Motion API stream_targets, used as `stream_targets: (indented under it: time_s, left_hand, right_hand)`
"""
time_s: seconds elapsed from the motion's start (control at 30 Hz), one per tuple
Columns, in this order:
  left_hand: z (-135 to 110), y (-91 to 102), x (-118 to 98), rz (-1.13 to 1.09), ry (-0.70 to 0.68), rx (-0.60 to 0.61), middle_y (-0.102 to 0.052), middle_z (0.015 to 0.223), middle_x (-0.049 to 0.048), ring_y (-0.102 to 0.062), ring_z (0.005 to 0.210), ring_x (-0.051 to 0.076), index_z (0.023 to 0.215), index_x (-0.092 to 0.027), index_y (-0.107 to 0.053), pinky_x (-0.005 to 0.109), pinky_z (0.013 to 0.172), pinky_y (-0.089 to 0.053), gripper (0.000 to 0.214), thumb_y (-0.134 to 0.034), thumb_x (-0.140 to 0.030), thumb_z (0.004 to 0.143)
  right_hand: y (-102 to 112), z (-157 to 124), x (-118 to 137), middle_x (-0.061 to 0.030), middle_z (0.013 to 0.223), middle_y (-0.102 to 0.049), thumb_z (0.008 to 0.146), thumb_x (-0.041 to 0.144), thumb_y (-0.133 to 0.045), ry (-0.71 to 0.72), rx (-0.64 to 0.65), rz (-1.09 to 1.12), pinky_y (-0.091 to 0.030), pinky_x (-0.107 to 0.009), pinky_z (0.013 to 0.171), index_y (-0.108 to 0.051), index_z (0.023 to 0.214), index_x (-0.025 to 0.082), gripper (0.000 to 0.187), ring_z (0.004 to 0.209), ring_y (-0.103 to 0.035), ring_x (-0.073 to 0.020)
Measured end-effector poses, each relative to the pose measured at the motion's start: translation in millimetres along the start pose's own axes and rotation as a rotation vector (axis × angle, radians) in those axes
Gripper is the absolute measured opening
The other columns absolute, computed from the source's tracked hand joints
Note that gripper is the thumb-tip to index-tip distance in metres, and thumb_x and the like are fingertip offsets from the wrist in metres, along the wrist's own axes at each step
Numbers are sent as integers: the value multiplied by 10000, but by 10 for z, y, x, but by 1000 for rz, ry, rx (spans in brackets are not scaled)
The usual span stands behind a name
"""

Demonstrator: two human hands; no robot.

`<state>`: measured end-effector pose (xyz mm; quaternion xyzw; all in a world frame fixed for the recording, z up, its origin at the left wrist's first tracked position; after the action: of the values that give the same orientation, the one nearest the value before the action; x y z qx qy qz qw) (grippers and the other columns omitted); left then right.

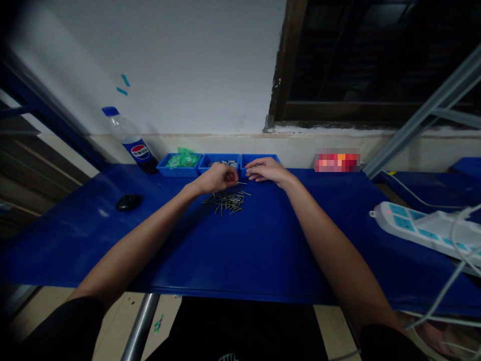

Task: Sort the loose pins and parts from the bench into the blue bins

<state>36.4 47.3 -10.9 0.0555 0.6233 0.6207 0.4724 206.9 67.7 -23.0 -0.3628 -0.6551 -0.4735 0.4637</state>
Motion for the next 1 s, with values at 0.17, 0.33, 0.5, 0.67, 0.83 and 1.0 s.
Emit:
stream_targets:
  time_s: [0.17,0.33,0.5,0.67,0.83,1.0]
  left_hand:
    - [17,167,-47,-169,-43,-211,-743,782,52,-692,726,141,837,-141,-714,281,724,-555,83,-698,-201,782]
    - [22,207,-91,-213,-66,-287,-759,848,55,-683,734,133,855,-151,-709,291,738,-574,118,-713,-217,757]
    - [12,216,-110,-205,-53,-331,-747,824,48,-667,712,123,845,-146,-696,277,715,-562,90,-702,-190,767]
    - [12,162,-53,-91,28,-324,-722,729,35,-654,648,128,833,-132,-697,256,636,-520,82,-723,-208,814]
    - [16,-120,-259,72,-153,-48,-808,1004,99,-754,891,188,1040,-130,-773,320,856,-566,191,-619,-192,946]
    - [-15,-447,-447,185,-319,169,-795,1185,94,-755,1087,214,1158,-183,-787,338,979,-562,324,-598,-68,921]
  right_hand:
    - [-26,-15,-21,-104,923,-820,813,311,-848,-29,29,57,-653,-281,702,-818,946,202,175,822,-778,-197]
    - [-95,-9,-24,-114,919,-815,760,261,-886,2,107,200,-665,-326,774,-822,871,202,141,839,-779,-210]
    - [-101,-5,-36,-91,891,-814,778,199,-841,1,110,231,-647,-299,801,-824,872,202,96,834,-771,-186]
    - [-7,17,17,-71,817,-804,753,163,-850,51,12,242,-634,-259,751,-821,839,184,93,757,-748,-157]
    - [154,47,-2,-82,807,-806,740,106,-838,78,-169,195,-624,-245,728,-812,907,144,173,739,-758,-157]
    - [172,48,-2,-74,772,-798,813,146,-780,95,-196,120,-579,-227,612,-802,1034,140,222,651,-731,-145]
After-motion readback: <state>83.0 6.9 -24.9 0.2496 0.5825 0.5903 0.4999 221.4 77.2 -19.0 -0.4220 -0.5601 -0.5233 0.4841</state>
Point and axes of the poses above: each hand's wrist, its own z-axis towards the middle knuckle, its own y-axis out of the back of the hand, x = y × z, the point moved 7 cm from there along z, towards the middle knuckle
